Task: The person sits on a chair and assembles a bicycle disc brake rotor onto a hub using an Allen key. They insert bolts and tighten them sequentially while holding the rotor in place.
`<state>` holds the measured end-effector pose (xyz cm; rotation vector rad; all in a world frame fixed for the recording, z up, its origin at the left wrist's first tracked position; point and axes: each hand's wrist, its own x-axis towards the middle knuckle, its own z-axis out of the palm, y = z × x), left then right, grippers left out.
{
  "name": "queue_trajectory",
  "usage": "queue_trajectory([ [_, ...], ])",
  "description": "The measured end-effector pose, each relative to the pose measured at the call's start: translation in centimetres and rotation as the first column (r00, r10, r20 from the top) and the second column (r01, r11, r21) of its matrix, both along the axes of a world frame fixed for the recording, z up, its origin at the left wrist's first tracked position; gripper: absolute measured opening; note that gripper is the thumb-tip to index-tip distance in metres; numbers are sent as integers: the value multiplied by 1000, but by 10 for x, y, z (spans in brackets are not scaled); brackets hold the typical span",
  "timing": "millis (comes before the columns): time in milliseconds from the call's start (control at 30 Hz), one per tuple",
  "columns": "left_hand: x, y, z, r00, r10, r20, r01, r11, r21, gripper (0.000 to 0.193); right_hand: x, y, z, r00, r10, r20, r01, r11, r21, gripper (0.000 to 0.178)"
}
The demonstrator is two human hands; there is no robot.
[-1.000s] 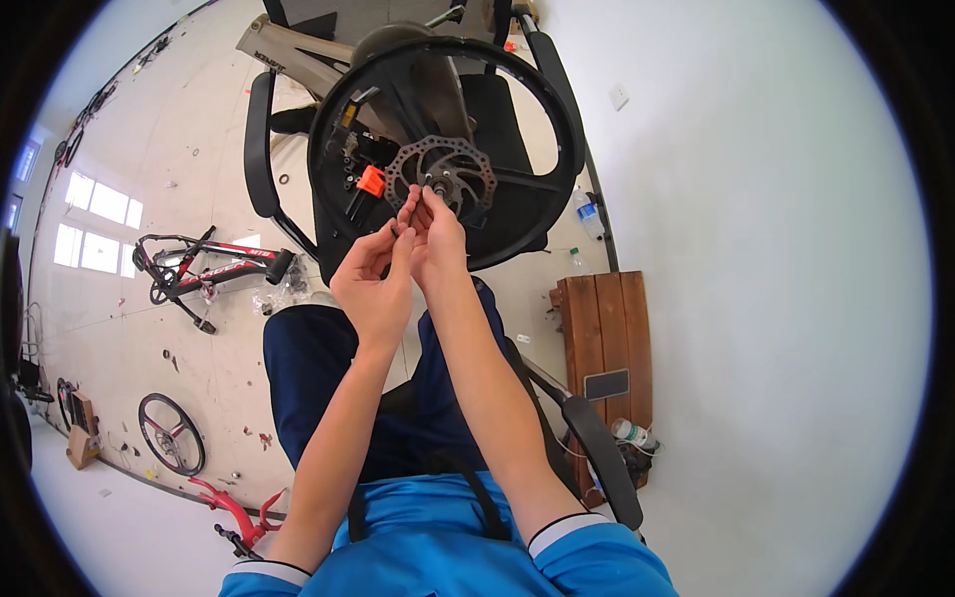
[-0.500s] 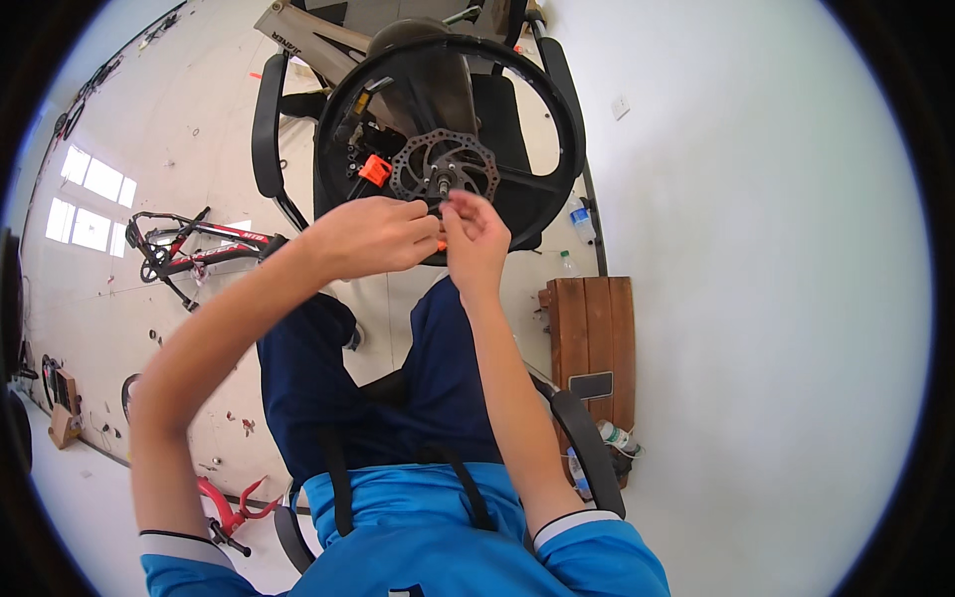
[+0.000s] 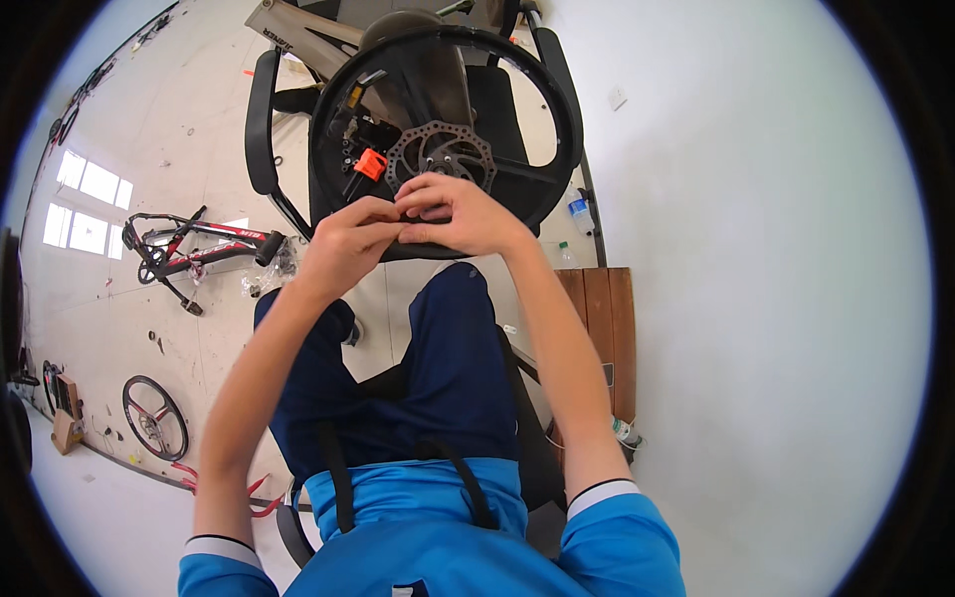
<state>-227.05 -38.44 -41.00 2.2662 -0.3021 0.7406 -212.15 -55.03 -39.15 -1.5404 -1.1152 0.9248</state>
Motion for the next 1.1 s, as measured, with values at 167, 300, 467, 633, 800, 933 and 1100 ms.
queue_trajectory([
  [167, 1, -31, -16, 972, 200, -122, -233, 784, -575, 25, 24, 16, 5, 969, 154, 192, -153, 988, -17, 28],
  [300, 5, -59, -4, 931, 247, -270, -356, 437, -826, 31, 25, 18, 14, 976, 123, 181, -134, 990, 49, 29],
  [467, 10, -61, -18, 915, 350, -202, -379, 568, -730, 29, 22, 14, 2, 958, 131, 257, -148, 988, 49, 36],
  [633, 30, -35, -43, 965, 259, -34, -227, 766, -602, 30, 35, 12, -1, 930, 253, 266, -300, 941, 154, 32],
  [800, 59, -15, -47, 931, 360, -54, -360, 885, -296, 36, 61, 7, -1, 892, 416, 175, -440, 888, 132, 27],
  [933, 77, -18, -51, 970, 241, 35, -233, 959, -162, 41, 75, 7, -12, 855, 486, 181, -515, 836, 188, 27],
  [1100, 87, -31, -61, 922, 358, 149, -331, 927, -177, 35, 70, 7, -25, 852, 447, 272, -510, 824, 247, 27],
])
